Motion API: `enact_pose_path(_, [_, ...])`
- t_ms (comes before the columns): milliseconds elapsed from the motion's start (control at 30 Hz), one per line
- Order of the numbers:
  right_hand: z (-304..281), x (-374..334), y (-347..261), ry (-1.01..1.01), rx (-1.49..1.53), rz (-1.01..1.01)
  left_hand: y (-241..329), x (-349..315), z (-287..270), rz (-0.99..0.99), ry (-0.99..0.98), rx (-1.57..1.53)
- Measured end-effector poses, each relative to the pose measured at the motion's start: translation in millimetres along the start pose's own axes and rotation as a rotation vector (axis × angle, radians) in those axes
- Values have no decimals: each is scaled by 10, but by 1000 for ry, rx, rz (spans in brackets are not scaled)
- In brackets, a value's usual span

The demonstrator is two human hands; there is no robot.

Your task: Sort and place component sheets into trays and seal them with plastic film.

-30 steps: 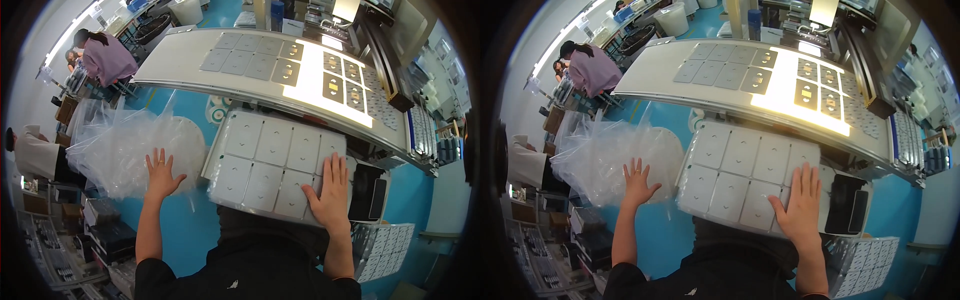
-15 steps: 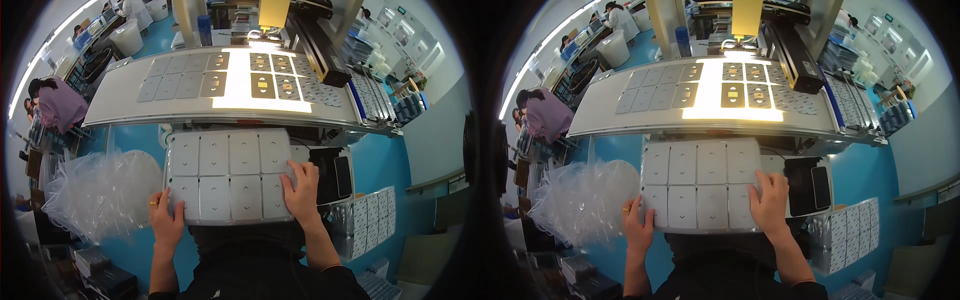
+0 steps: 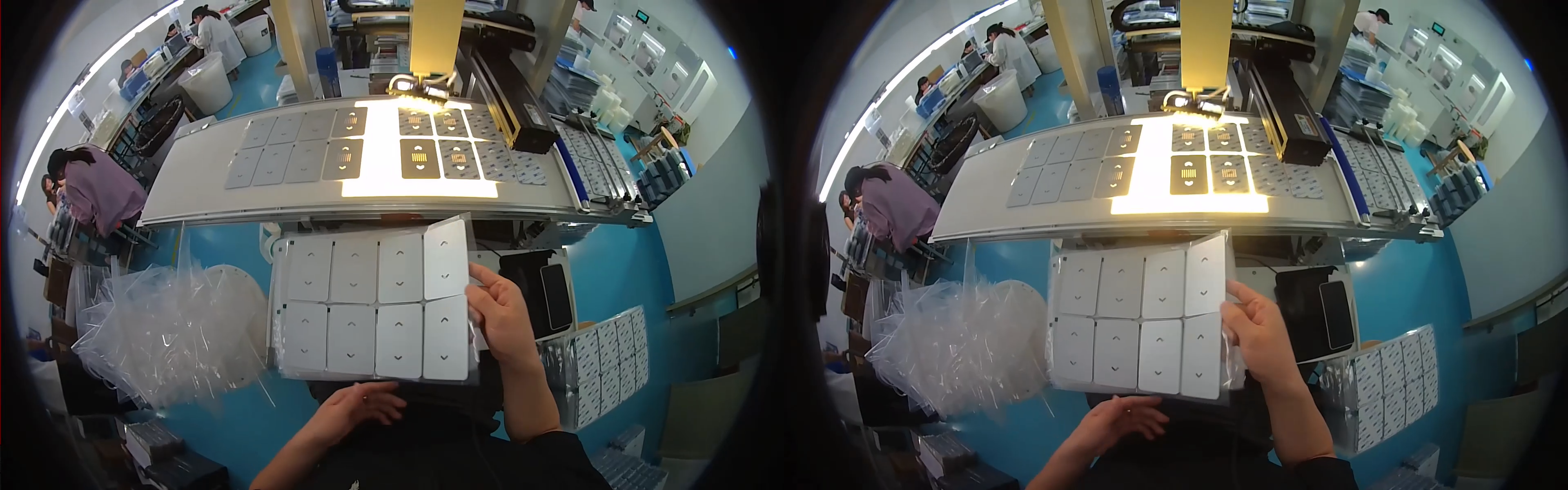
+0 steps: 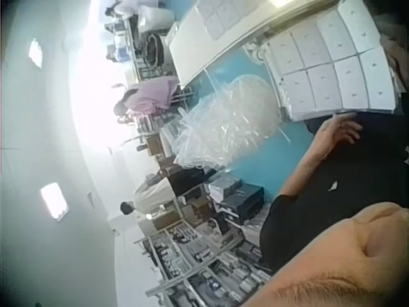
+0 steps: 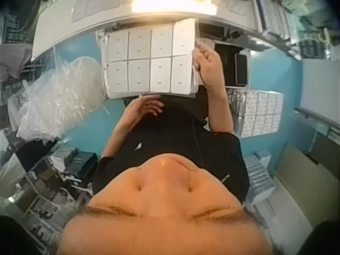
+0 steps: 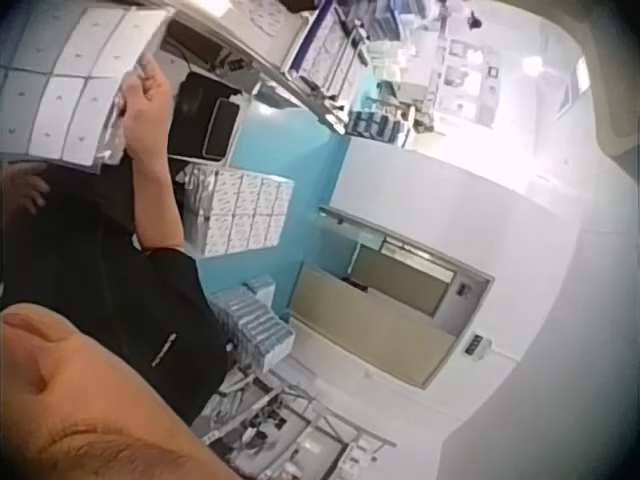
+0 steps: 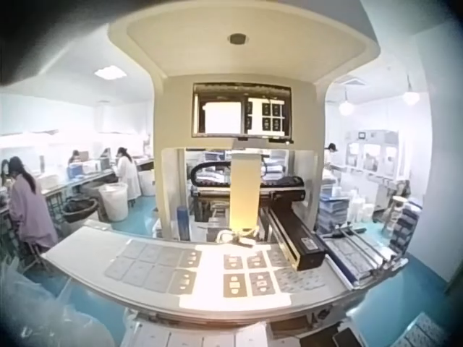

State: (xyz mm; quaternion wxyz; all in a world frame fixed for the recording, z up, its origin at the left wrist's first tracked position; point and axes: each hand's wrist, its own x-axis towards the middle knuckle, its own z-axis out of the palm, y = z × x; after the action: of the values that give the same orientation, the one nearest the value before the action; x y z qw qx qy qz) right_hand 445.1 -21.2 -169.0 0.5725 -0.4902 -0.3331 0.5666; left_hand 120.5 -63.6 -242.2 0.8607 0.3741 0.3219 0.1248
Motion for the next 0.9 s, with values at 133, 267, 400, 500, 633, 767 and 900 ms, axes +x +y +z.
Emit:
enact_pose_path(133, [-30,-118,-170,50,222,67,-40,12,-101,49,54,-447])
enact_pose_path(267, [-154,-165,-155,71,353,96,-43,-8,-150,1,19,-401])
enact_pose_path(400, [-313,-233,-113,44,304,103,180,-70,44,147,411,-315])
enact_pose_path(500, [-363,-304,-65,-27,181,121,206,-78,-74,371,603,-368])
enact_pose_path(633, [-406,-376,138,-166,-188,221,502,-294,-495,798,972,-363])
enact_pose_path(767, [-264,-424,156,-282,-385,250,1213,-737,-875,1123,1128,-129])
enact_pose_path(900, [-195,-395,183,-291,-474,221,2071,-1063,-684,1257,1020,467])
